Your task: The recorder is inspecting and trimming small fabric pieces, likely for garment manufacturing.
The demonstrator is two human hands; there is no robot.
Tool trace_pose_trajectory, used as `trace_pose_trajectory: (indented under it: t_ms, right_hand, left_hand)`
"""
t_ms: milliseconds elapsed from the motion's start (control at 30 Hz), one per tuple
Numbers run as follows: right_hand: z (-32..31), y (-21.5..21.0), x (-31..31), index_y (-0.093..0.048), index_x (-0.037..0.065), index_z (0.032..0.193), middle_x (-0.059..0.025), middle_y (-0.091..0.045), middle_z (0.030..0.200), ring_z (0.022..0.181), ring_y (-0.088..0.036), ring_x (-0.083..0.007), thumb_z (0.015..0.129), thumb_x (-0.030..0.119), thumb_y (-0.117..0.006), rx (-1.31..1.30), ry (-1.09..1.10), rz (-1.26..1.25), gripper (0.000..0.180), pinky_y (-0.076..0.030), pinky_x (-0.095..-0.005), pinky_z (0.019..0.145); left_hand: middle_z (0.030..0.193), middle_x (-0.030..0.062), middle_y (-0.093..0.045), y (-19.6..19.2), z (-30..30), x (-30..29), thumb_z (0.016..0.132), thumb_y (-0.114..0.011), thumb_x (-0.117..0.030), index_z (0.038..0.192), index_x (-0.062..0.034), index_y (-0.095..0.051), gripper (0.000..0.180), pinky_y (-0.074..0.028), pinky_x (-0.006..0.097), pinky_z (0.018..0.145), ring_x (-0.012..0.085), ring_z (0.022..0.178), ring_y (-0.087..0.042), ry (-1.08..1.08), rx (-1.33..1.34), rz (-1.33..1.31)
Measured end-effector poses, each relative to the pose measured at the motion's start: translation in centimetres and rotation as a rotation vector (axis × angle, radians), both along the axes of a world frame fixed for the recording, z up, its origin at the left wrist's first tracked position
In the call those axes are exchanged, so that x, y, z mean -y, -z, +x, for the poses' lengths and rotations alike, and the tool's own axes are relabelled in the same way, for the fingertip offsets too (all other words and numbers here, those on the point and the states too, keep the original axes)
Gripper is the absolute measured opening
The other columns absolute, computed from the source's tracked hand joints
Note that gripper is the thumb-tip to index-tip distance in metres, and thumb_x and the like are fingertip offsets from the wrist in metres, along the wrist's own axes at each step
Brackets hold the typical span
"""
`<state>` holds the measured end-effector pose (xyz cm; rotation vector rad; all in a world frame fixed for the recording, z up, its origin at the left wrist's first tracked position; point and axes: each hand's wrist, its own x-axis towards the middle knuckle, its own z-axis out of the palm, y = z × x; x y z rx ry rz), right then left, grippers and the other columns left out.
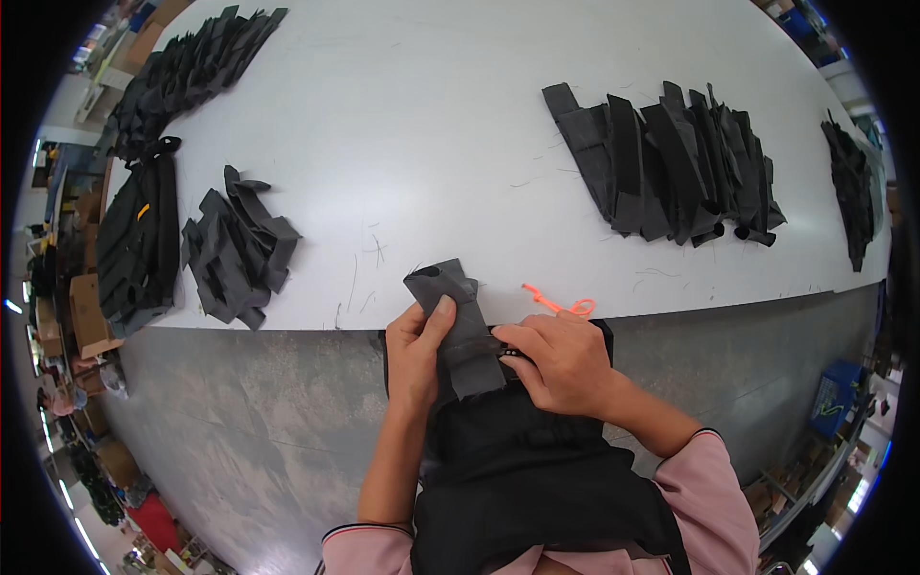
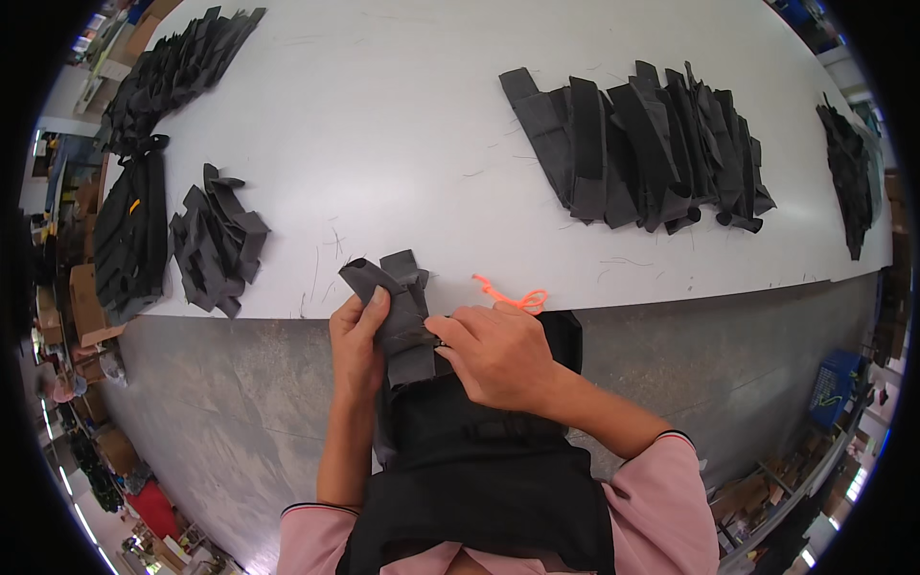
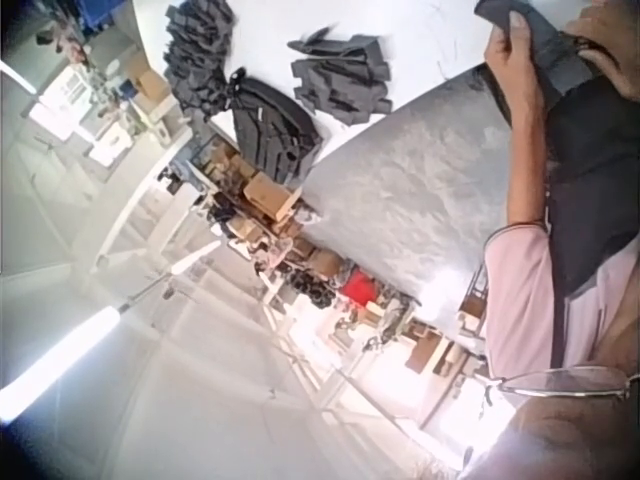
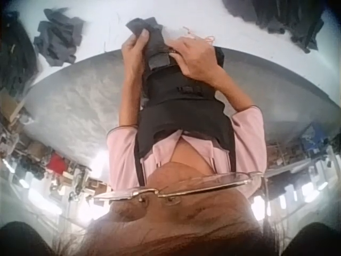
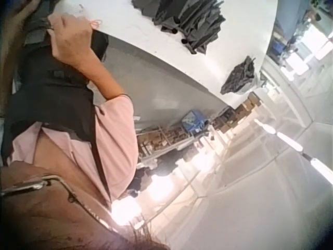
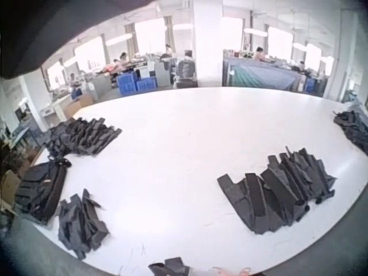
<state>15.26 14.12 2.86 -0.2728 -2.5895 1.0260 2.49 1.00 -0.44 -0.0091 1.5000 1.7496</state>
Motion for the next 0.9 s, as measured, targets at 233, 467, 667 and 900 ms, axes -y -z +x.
trace_pose_trajectory:
  t_ms: [233,467,667,900]
  right_hand:
    - [-0.3,0.8,-1.0,-0.057,0.008,0.095,-0.0026,-0.053,0.070,0.060,-0.054,-0.0189,0.071,0.006,-0.066,-0.088,-0.180,0.130,0.026,-0.040,-0.0293,0.054]
    - [-0.3,1.4,-1.8,-0.055,0.003,0.100,-0.0071,-0.062,0.080,0.067,-0.059,-0.0122,0.079,0.005,-0.065,0.304,-0.084,-1.541,0.023,-0.045,-0.0270,0.058]
    - [1.3,0.9,-0.8,-0.057,0.002,0.092,-0.0086,-0.063,0.080,0.064,-0.062,-0.0212,0.075,0.006,-0.070,0.101,-0.089,-0.135,0.022,-0.048,-0.0289,0.057]
    - [0.6,0.4,-0.8,-0.058,0.005,0.090,-0.0066,-0.061,0.077,0.063,-0.060,-0.0241,0.069,0.008,-0.072,0.020,-0.160,0.087,0.025,-0.045,-0.0319,0.054]
  left_hand:
    - [0.088,0.0025,-0.066,-0.1,0.0,0.1,0.090,-0.063,-0.020,0.099,0.0013,-0.066,0.023,-0.045,0.022,0.070,0.0065,0.077,-0.056,0.067,0.063,0.001]
    - [0.089,0.0024,-0.066,0.2,0.2,0.2,0.090,-0.063,-0.018,0.101,0.0011,-0.066,0.022,-0.045,0.022,0.071,0.0064,0.078,-0.056,0.076,0.061,0.014]
    - [0.089,0.0019,-0.066,0.3,0.2,-0.2,0.090,-0.063,-0.019,0.101,0.0009,-0.066,0.023,-0.045,0.022,0.071,0.0061,0.078,-0.056,0.060,0.049,0.025]
    - [0.089,0.0017,-0.066,0.7,0.6,-0.3,0.088,-0.065,-0.021,0.100,0.0003,-0.066,0.025,-0.045,0.022,0.070,0.0059,0.078,-0.056,0.047,0.058,0.004]
